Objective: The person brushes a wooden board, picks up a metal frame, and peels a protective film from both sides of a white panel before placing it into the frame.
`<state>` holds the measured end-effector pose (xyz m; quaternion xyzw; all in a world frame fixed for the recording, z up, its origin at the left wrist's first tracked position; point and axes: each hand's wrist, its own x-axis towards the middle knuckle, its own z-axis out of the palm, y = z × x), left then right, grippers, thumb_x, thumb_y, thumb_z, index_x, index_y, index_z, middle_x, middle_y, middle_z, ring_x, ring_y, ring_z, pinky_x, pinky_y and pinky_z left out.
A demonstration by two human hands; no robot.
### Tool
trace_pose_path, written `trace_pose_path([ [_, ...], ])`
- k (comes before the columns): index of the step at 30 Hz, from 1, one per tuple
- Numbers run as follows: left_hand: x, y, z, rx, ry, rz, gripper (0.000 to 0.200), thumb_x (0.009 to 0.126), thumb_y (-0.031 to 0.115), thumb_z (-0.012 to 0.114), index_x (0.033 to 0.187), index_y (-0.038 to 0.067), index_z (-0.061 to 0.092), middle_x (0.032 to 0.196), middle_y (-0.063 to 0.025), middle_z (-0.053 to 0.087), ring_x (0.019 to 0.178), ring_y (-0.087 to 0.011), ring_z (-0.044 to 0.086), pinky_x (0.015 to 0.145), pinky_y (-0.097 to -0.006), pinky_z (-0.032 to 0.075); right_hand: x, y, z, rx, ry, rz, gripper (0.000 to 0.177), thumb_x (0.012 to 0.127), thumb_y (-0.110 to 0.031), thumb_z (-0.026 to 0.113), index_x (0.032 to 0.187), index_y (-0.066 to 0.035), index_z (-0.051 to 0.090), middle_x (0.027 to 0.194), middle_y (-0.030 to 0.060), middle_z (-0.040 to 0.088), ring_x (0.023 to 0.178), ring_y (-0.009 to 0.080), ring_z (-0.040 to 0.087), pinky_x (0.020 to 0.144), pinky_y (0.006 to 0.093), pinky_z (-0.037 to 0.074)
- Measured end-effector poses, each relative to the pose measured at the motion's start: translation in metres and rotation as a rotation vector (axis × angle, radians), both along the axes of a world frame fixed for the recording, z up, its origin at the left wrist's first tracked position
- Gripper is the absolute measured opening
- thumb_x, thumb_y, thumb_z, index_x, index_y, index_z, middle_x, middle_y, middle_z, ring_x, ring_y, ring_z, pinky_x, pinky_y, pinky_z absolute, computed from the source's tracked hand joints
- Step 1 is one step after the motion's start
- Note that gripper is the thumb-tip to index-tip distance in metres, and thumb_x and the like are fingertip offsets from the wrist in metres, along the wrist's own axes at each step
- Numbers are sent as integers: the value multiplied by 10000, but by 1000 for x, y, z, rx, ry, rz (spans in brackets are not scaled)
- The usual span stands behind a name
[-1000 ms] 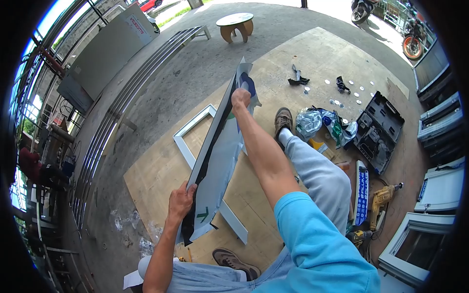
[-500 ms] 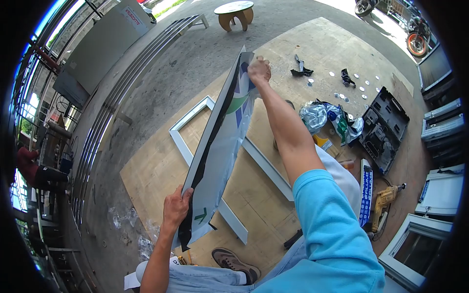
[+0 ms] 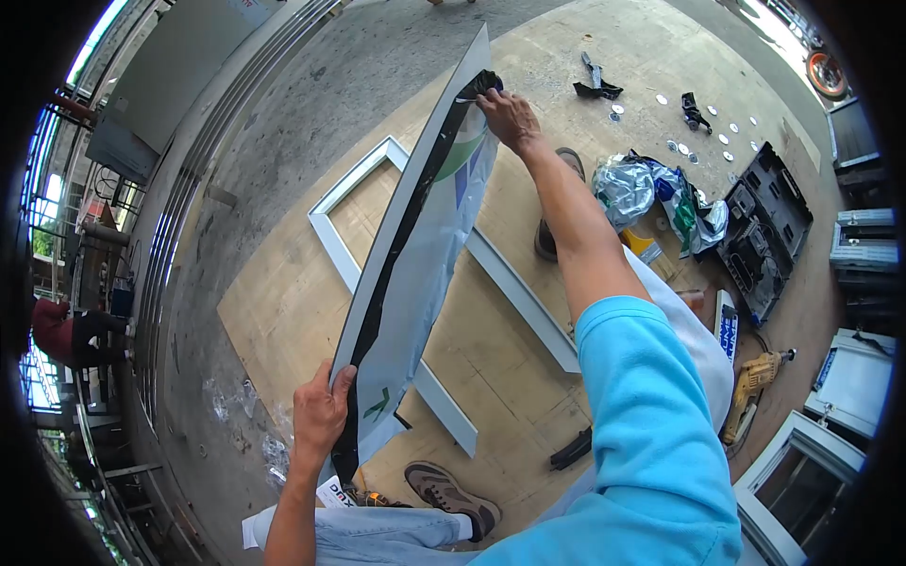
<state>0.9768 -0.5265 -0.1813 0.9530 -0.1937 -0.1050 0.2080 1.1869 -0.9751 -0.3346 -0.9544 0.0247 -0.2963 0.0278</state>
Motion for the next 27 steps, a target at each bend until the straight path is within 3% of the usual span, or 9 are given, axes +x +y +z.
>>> trace_pose_path([
  [3,-6,-3,-1,-18,14,17,262,916,277,523,953,19,555,638,-222,565,617,-410,575,521,-417,430,-21,37,-7,406,-249,-352,439,790,-149,577,1212,-46,513,1030,177,604,967,320,583,813,413,473],
  [5,-6,0,0,-17,35,27,269,920,285,512,961,21,551,640,-223,566,626,-413,577,528,-427,431,-61,65,-9,1072,-98,-594,558,785,-219,593,1278,-8,437,1047,220,603,979,363,581,830,411,461],
  [8,-3,0,-9,-60,3,-25,295,925,310,491,965,23,546,645,-229,568,643,-424,577,546,-440,435,-131,116,-59,1401,99,-365,502,826,-405,572,1077,29,596,883,197,653,869,278,630,778,358,474],
  [14,-28,-10,-20,-49,-72,-151,240,879,253,510,925,19,541,648,-230,582,684,-407,600,604,-470,461,-232,256,89,1490,-256,-275,574,823,-429,583,1161,33,548,853,187,640,851,290,626,787,362,468],
  [16,-48,-21,-23,-16,-65,-165,226,871,235,503,932,21,544,667,-230,593,698,-398,606,618,-470,468,-239,266,114,1447,152,-277,575,785,-393,635,1164,31,548,812,165,630,823,275,625,745,353,476],
  [20,-69,-46,-49,20,-137,-285,205,865,201,467,891,9,535,724,-201,627,700,-417,611,639,-476,489,-228,225,65,1588,75,-217,378,801,-194,587,1096,41,562,875,152,638,835,255,624,720,348,482],
  [24,-101,-65,-47,-44,80,-555,241,884,226,453,902,9,557,782,-207,631,766,-390,621,678,-484,486,-240,181,11,1913,-7,-774,296,794,-79,511,1068,13,578,964,127,642,916,237,618,693,351,521],
  [25,-101,-66,-53,-34,88,-543,267,888,249,463,916,9,577,810,-220,629,809,-381,620,701,-488,482,-207,106,-124,1899,-16,-886,356,784,-100,565,1103,56,533,1034,119,625,823,255,639,620,419,543],
  [27,-79,-58,-55,9,66,-464,278,889,271,466,921,20,580,833,-210,631,830,-387,611,722,-484,478,-211,116,-139,2030,0,-973,204,756,-170,617,929,-74,669,898,16,664,826,153,644,647,342,537],
])
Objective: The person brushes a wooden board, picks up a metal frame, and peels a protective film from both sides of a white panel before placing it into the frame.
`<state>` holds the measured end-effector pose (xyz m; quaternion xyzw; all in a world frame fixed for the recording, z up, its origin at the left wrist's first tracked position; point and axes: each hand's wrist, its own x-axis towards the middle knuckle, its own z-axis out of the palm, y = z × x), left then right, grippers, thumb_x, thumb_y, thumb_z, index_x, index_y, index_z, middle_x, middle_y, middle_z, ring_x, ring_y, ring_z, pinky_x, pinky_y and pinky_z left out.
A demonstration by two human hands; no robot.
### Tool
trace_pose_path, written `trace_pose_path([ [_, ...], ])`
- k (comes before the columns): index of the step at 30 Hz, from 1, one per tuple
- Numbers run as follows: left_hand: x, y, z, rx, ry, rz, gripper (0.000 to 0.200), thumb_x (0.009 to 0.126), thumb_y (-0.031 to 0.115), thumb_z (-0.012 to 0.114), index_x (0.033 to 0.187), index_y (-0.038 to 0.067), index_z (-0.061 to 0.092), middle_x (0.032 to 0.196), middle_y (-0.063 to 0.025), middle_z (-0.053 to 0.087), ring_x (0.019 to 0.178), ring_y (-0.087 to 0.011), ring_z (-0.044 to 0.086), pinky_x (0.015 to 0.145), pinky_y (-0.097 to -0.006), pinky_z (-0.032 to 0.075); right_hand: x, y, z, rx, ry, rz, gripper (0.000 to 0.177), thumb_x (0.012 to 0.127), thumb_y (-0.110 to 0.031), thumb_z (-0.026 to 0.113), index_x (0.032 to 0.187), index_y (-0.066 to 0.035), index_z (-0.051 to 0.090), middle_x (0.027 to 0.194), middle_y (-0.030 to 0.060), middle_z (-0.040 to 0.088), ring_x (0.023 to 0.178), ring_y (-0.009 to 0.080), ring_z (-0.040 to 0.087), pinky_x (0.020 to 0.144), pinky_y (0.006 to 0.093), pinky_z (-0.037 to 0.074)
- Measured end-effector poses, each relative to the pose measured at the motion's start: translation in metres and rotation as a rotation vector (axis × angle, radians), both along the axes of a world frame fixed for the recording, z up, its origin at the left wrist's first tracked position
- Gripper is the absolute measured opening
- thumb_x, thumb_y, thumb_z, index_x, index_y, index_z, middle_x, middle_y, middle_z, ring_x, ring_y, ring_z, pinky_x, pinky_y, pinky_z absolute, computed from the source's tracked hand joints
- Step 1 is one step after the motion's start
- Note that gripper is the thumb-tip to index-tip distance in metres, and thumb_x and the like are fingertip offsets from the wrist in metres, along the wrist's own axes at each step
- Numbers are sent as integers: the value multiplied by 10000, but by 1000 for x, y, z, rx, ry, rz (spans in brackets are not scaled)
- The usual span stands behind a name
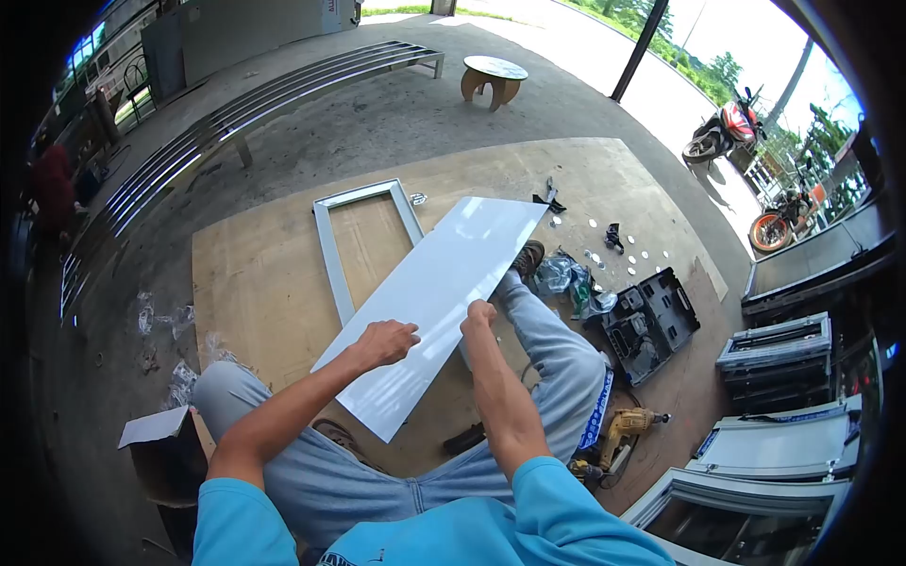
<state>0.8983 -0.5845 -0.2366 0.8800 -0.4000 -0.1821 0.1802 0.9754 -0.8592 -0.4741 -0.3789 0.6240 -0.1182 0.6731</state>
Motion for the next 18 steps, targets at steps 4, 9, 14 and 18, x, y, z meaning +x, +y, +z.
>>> trace_pose_path([
  [4,45,55,-30,98,-83,265,295,887,272,468,927,10,596,861,-217,629,826,-391,615,721,-485,486,-54,19,77,-426,403,-114,330,836,-202,454,907,65,633,961,209,642,910,321,635,738,441,531],
  [9,59,94,-63,245,77,439,371,887,346,478,1008,15,593,927,-219,622,913,-390,594,810,-491,459,-72,4,134,-355,216,-72,313,840,-146,438,968,82,609,1013,243,615,949,339,616,809,430,512],
  [14,37,75,-76,52,174,368,494,869,449,492,1028,-9,582,1013,-249,590,1016,-390,549,859,-471,438,-68,-19,158,-345,-83,173,277,824,-130,496,1006,64,575,978,195,610,859,276,616,692,406,509],
  [18,43,41,-46,131,246,253,689,858,557,453,1216,-30,499,1191,-248,529,1129,-356,501,948,-422,396,-62,-24,190,-415,-292,417,250,816,-141,538,951,66,573,888,155,608,737,241,598,644,391,482],
])
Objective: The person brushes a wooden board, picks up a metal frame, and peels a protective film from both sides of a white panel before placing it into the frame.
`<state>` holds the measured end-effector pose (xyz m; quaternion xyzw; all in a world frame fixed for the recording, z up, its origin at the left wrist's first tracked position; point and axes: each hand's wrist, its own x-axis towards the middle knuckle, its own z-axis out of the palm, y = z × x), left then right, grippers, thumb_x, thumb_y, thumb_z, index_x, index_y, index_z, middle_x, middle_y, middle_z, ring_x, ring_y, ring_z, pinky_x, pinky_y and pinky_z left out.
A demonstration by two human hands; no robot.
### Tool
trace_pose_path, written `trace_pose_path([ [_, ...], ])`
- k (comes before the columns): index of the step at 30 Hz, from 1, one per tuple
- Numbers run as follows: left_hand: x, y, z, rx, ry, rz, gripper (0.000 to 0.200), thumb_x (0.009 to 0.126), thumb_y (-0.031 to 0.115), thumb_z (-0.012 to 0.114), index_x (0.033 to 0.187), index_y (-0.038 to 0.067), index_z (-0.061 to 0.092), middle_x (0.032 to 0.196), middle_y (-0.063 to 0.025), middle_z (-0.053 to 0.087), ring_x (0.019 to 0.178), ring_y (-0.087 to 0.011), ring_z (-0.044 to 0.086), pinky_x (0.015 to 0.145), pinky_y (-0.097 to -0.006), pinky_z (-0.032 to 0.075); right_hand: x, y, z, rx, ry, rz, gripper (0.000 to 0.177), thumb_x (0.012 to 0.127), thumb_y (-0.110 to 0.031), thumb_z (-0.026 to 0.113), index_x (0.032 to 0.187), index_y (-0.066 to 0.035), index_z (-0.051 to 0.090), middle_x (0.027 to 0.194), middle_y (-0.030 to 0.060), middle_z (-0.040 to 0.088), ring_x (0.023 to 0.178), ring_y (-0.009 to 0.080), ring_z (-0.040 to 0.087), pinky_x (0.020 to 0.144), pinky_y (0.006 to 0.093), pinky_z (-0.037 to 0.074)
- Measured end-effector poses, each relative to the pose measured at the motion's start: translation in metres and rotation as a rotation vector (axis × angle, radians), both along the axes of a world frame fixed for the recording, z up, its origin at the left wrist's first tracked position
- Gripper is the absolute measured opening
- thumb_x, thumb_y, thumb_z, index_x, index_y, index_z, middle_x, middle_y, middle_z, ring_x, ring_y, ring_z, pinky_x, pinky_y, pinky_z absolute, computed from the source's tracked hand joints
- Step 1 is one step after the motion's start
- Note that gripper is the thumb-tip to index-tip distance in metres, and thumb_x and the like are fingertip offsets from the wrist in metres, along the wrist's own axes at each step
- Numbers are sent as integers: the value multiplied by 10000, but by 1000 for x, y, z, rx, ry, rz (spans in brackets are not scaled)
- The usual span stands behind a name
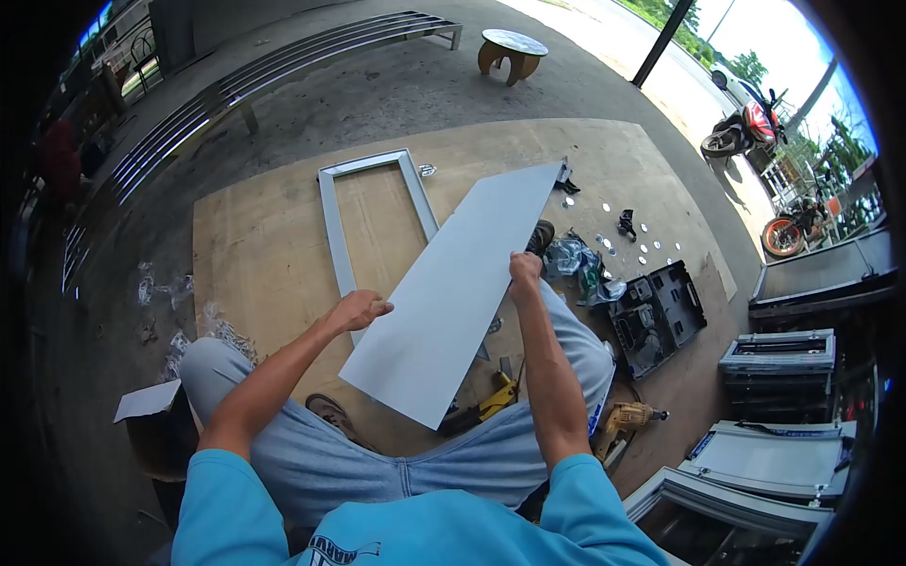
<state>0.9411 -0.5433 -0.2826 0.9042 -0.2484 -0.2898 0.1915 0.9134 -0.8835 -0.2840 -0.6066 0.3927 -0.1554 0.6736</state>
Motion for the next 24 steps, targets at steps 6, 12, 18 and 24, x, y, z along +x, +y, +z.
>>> trace_pose_path([
  [6,-44,-57,73,-422,141,18,982,736,738,473,1306,-57,387,1254,-258,487,1200,-346,456,991,-394,378,14,67,66,-457,129,231,368,826,-213,598,1076,56,578,908,156,628,750,211,613,631,327,495],
  [12,-35,-38,84,-495,274,289,663,752,313,658,1290,1,428,990,-171,635,773,-214,615,730,-321,486,36,131,70,-282,-109,452,568,839,-382,614,1212,31,497,1071,209,588,938,266,598,742,353,496],
  [18,-2,2,58,-570,107,481,346,899,300,526,963,-32,598,758,-99,593,697,-145,502,653,-308,427,10,111,-33,39,-106,399,454,881,-390,556,1109,3,553,923,107,581,778,176,551,597,312,449],
  [24,-10,18,58,-685,-19,541,314,906,277,540,857,-22,620,645,-30,553,596,-100,449,553,-281,392,-46,120,-169,0,344,499,461,869,-438,561,989,6,600,844,77,574,696,159,536,553,352,437],
])
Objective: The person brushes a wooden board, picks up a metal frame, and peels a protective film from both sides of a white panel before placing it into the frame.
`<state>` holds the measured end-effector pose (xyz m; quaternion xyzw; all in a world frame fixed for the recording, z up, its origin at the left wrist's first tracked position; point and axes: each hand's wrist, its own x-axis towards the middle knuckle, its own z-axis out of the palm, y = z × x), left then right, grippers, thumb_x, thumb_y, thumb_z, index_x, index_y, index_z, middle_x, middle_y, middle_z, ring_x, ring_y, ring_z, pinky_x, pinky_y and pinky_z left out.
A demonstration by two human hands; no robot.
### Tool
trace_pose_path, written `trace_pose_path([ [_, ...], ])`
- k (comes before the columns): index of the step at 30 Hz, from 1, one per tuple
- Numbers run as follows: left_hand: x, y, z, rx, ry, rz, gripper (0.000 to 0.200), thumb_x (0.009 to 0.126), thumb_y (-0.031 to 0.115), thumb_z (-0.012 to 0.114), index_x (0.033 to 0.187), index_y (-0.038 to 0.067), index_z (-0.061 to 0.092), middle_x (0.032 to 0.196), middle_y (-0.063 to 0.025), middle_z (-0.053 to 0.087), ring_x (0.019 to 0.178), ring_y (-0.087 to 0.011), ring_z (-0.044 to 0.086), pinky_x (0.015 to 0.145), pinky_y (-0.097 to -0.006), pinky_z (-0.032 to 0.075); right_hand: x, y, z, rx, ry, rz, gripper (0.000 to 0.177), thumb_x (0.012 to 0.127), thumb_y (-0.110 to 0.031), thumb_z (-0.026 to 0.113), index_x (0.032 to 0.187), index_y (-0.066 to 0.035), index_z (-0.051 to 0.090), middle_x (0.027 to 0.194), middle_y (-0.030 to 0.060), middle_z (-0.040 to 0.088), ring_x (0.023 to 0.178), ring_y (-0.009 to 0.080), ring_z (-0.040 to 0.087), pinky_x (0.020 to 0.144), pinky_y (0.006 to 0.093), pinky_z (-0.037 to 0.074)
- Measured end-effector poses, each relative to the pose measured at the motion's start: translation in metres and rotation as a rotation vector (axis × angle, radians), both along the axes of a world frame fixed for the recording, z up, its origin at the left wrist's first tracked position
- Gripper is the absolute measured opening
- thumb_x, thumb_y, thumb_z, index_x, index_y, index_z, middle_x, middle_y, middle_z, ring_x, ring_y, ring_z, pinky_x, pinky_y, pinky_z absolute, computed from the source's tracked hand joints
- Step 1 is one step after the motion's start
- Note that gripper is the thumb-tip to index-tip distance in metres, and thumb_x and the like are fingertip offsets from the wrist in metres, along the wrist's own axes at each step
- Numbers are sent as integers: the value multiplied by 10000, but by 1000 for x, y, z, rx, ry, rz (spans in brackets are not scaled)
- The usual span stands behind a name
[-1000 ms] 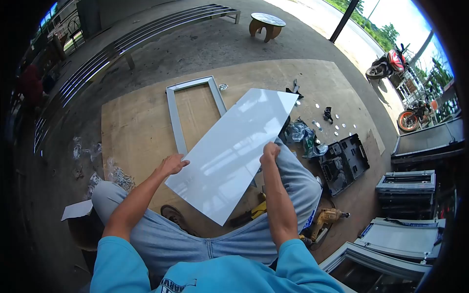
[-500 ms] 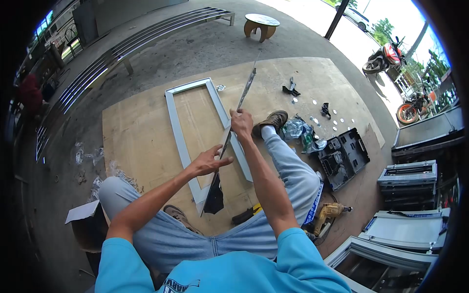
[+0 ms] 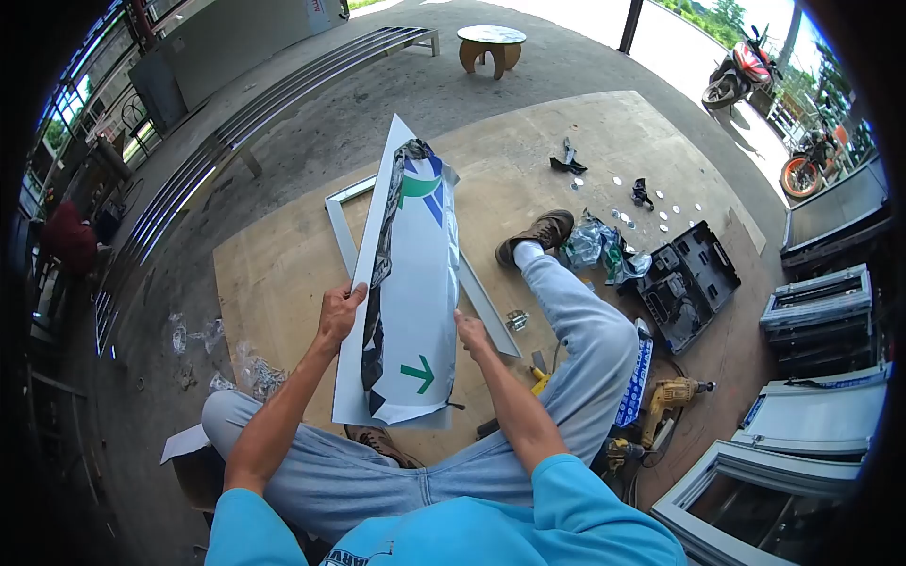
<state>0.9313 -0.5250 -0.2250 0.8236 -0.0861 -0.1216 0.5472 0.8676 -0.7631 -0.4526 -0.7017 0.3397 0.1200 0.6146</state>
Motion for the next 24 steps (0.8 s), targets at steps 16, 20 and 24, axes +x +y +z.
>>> trace_pose_path([
  [16,-115,59,-177,211,1103,-127,401,958,218,411,1248,-58,383,1186,-209,514,928,-359,612,756,-430,561,-45,-46,24,-452,256,-290,642,786,-682,422,985,-132,687,1062,157,632,1023,354,577,877,454,427],
  [20,-121,55,-198,217,1145,-130,445,953,221,404,1238,-117,358,1186,-286,497,912,-377,620,680,-387,597,-54,-49,28,-577,248,-261,568,803,-632,443,979,-151,688,1022,159,641,974,361,591,852,448,442],
  [24,-138,82,-237,202,1124,-237,371,968,146,360,1205,-140,376,1159,-276,517,995,-392,583,735,-380,590,-54,-35,33,-550,256,-280,552,805,-611,457,972,-139,689,998,167,644,960,371,591,841,441,448],
])
